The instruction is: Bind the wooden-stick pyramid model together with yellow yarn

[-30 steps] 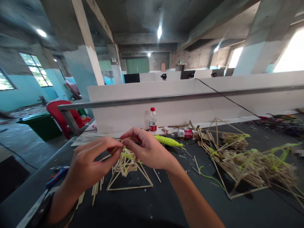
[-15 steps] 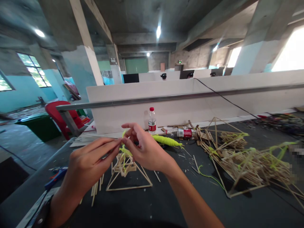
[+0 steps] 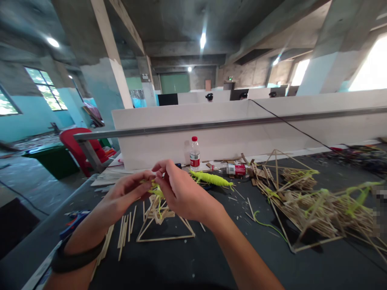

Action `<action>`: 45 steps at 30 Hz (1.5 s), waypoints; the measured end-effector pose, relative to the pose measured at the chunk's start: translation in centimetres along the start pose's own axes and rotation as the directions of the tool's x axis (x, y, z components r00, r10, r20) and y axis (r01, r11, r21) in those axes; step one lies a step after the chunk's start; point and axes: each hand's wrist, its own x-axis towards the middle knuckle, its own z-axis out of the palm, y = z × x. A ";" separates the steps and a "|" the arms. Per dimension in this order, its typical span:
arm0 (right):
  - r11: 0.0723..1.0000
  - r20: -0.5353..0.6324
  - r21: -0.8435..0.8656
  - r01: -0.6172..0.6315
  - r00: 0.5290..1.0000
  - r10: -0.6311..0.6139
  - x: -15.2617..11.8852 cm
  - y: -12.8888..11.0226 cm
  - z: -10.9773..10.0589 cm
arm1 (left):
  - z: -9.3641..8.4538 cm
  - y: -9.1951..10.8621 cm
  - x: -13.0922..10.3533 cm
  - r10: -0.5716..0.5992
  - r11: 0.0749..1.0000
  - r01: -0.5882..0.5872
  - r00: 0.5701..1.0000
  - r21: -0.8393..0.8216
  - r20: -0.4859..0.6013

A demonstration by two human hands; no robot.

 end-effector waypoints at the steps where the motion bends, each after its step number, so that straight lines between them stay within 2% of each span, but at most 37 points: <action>1: 1.000 -0.005 -0.015 0.007 1.000 -0.007 0.0 0.1 0.0 | -0.1 -0.3 0.2 -0.051 0.993 0.052 0.999 -0.107 0.006; 4: 0.997 -0.033 -0.063 0.046 0.998 -0.048 0.2 0.3 0.0 | -0.3 -0.9 0.6 -0.152 0.929 0.147 0.988 -0.338 0.013; 7: 0.995 -0.110 -0.070 0.069 0.991 -0.076 0.4 0.2 0.1 | -0.2 -0.8 0.7 -0.176 0.876 0.174 0.984 -0.450 0.036; 9: 0.995 -0.158 -0.044 0.093 0.983 -0.098 0.5 0.2 0.2 | -0.1 -0.6 0.7 -0.164 0.861 0.160 0.986 -0.483 0.034; 14: 0.991 -0.179 0.030 0.131 0.976 -0.123 0.6 0.6 0.8 | 0.1 -0.3 0.9 -0.127 0.844 0.096 0.992 -0.528 -0.022; 18: 0.980 -0.295 0.026 0.195 0.939 -0.179 0.9 1.4 1.1 | 0.0 -0.6 0.9 -0.115 0.850 0.075 0.992 -0.521 -0.046; 20: 0.980 -0.308 0.037 0.194 0.935 -0.173 1.0 1.7 1.1 | -0.2 -0.7 0.8 -0.115 0.859 0.076 0.992 -0.507 -0.046; 22: 0.986 -0.291 0.064 0.154 0.948 -0.130 1.0 1.7 1.0 | -0.3 -0.7 0.8 -0.120 0.866 0.082 0.992 -0.493 -0.046; 27: 0.979 -0.253 0.205 -0.017 0.965 0.070 0.8 1.8 0.4 | -0.6 -0.4 0.8 -0.148 0.895 0.096 0.985 -0.437 -0.088; 33: 0.809 -0.100 0.581 -0.084 0.980 0.174 1.0 2.2 0.1 | -0.4 -0.3 1.1 -0.164 0.935 0.104 0.974 -0.339 -0.154; 40: 0.760 0.051 0.622 -0.188 0.978 0.201 0.9 2.8 -1.2 | -0.3 0.0 0.8 -0.138 0.945 0.082 0.978 -0.316 -0.157; 43: 0.780 0.137 0.557 -0.284 0.958 0.251 0.6 2.4 -1.6 | -0.2 0.0 0.7 -0.118 0.960 0.067 0.977 -0.270 -0.178; 45: 0.830 0.096 0.504 -0.238 0.971 0.219 0.5 1.9 -1.4 | 0.0 0.0 0.6 -0.113 0.972 0.068 0.975 -0.227 -0.190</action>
